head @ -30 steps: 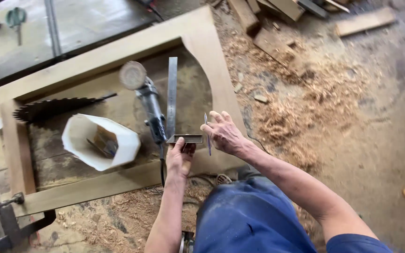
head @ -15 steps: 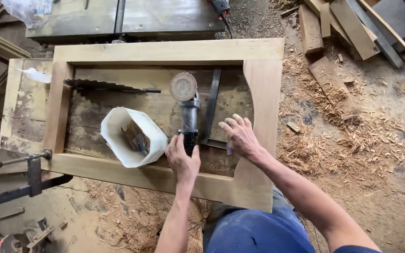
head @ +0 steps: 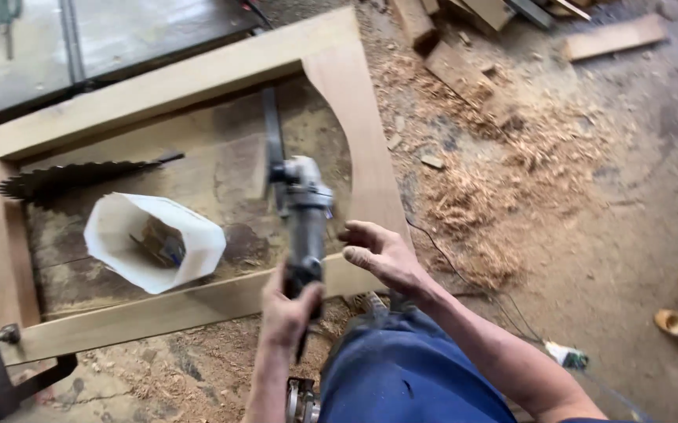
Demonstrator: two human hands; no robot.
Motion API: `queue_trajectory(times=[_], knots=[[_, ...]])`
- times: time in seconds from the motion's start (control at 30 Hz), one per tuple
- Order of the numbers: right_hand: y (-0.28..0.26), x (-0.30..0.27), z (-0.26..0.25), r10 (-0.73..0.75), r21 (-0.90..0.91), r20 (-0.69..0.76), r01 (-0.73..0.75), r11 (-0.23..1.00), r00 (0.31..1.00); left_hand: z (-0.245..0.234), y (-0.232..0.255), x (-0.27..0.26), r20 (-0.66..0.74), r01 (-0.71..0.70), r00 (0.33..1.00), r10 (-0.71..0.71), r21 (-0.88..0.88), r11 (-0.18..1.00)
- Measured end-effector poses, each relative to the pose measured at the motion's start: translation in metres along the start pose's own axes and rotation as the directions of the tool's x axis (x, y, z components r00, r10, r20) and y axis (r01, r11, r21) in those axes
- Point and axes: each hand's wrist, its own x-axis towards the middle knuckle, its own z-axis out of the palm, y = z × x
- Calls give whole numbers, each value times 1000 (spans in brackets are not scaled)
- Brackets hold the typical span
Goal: Cutting and sanding wooden components in a workshop using power tools
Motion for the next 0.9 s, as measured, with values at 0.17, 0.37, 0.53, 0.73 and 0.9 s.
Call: queue_trajectory(times=[0.17,0.37,0.53,0.73,0.9], knots=[[15,-82,-29,15,899,127,-122,420,992,48,-40,-60,699,-37,708,94,-96,995],[60,-119,-72,-69,422,-777,600,679,625,124,-100,-72,421,-579,736,530,-13,815],[42,-139,-99,69,259,-947,614,745,314,176,-117,-76,406,-582,751,520,37,812],[63,-146,-155,59,221,-956,576,787,286,220,-129,-91,444,-580,755,483,107,808],[69,-156,-207,194,489,-793,413,768,578,192,-69,-74,793,-625,567,222,238,744]])
